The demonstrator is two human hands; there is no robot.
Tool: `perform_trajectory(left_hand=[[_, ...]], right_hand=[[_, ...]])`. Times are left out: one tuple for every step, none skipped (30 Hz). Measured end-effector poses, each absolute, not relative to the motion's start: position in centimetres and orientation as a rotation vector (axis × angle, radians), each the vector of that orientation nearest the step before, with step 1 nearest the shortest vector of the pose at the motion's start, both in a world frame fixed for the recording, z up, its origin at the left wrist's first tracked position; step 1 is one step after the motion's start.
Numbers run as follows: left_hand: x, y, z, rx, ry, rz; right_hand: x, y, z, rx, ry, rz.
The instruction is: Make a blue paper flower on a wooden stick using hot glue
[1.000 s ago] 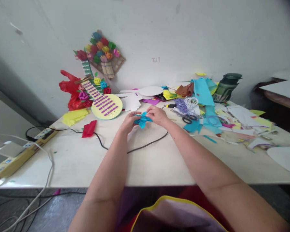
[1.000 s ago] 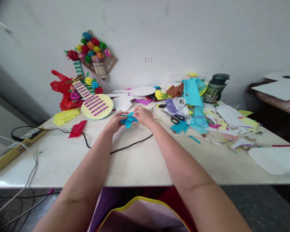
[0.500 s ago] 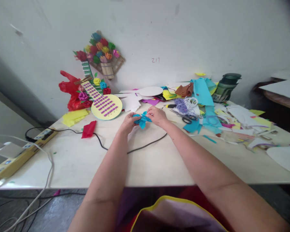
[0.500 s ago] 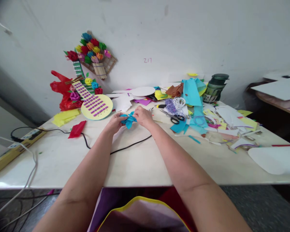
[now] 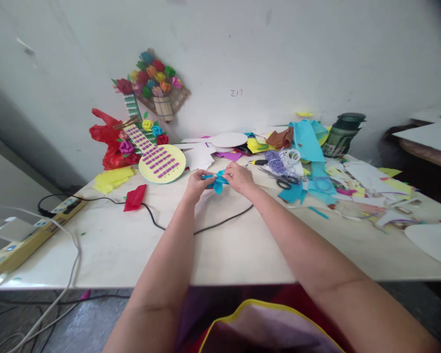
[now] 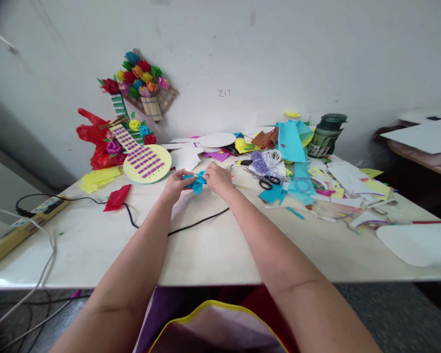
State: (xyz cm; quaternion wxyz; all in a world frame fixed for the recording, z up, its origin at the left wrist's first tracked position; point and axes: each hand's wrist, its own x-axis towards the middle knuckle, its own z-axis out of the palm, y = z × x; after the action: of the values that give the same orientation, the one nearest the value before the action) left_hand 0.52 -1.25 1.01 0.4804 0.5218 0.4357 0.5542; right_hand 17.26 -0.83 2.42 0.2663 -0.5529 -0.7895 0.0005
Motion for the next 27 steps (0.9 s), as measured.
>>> perform_trajectory(left_hand=[[0.6, -1.3, 1.0, 1.311, 1.077, 1.367], [0.7, -1.3, 1.1, 1.35, 1.093, 1.383], [0.8, -1.3, 1.1, 1.38, 1.108, 1.398], [0.8, -1.3, 1.1, 1.394, 1.12, 1.409], [0.8, -1.3, 1.1, 1.389, 1.123, 1.415], [0.8, -1.3, 1.1, 1.362, 1.116, 1.415], [0.7, -1.2, 1.0, 1.316, 1.105, 1.414], [0.6, -1.2, 1.0, 1.263, 1.088, 1.407], [0.5, -1.1, 0.9, 1.211, 1.071, 1.408], [0.4, -1.1, 0.9, 1.166, 1.071, 1.405], [0.3, -1.1, 0.9, 1.154, 1.059, 1.385], [0.2, -1.1, 0.9, 1.153, 1.052, 1.371], [0.1, -1.2, 1.0, 1.162, 1.05, 1.355], [0.0, -1.3, 1.0, 1.177, 1.046, 1.34], [-0.1, -1.3, 1.1, 1.19, 1.045, 1.328], [-0.2, -1.4, 1.1, 1.202, 1.045, 1.314], [-0.3, -1.4, 1.1, 1.212, 1.046, 1.299], [-0.3, -1.4, 1.1, 1.223, 1.047, 1.28], [-0.4, -1.3, 1.1, 1.237, 1.052, 1.26], [-0.5, -1.2, 1.0, 1.253, 1.061, 1.242], [-0.6, -1.1, 0.9, 1.273, 1.073, 1.225], [-0.6, -0.9, 0.8, 1.293, 1.089, 1.221], [-0.7, -0.8, 0.7, 1.315, 1.103, 1.216], [-0.7, -0.8, 0.6, 1.334, 1.115, 1.214], [-0.7, -0.7, 0.6, 1.352, 1.122, 1.212], [-0.7, -0.8, 0.7, 1.368, 1.125, 1.207], [-0.6, -0.9, 0.7, 1.378, 1.126, 1.203]], right_hand=[[17.2, -0.9, 2.5, -1.502, -2.136, -0.003], [17.2, -1.0, 2.6, -1.509, -2.142, -0.005], [17.2, -1.1, 2.7, -1.512, -2.148, -0.005], [17.2, -1.1, 2.8, -1.512, -2.154, -0.004], [17.2, -1.2, 2.8, -1.509, -2.161, -0.003], [17.2, -1.3, 2.9, -1.505, -2.167, 0.0], [17.3, -1.3, 2.9, -1.498, -2.171, 0.001], [17.3, -1.3, 2.9, -1.488, -2.173, 0.001], [17.3, -1.3, 2.8, -1.474, -2.175, 0.001], [17.3, -1.3, 2.8, -1.46, -2.178, 0.002], [17.3, -1.3, 2.8, -1.446, -2.18, 0.003], [17.3, -1.3, 2.8, -1.436, -2.184, 0.006], [17.3, -1.4, 2.9, -1.427, -2.188, 0.009], [17.3, -1.4, 2.9, -1.42, -2.192, 0.012], [17.2, -1.5, 3.0, -1.412, -2.197, 0.014], [17.2, -1.6, 3.1, -1.405, -2.203, 0.017], [17.2, -1.6, 3.1, -1.396, -2.212, 0.02], [17.2, -1.7, 3.2, -1.389, -2.223, 0.025], [17.2, -1.7, 3.3, -1.38, -2.233, 0.029], [17.1, -1.8, 3.3, -1.372, -2.241, 0.034], [17.1, -1.8, 3.3, -1.362, -2.247, 0.037], [17.1, -1.8, 3.2, -1.351, -2.25, 0.038], [17.1, -1.8, 3.2, -1.34, -2.252, 0.039], [17.1, -1.7, 3.1, -1.332, -2.253, 0.041], [17.1, -1.7, 3.0, -1.32, -2.254, 0.043], [17.1, -1.7, 3.0, -1.306, -2.258, 0.045], [17.1, -1.7, 2.9, -1.287, -2.264, 0.046]])
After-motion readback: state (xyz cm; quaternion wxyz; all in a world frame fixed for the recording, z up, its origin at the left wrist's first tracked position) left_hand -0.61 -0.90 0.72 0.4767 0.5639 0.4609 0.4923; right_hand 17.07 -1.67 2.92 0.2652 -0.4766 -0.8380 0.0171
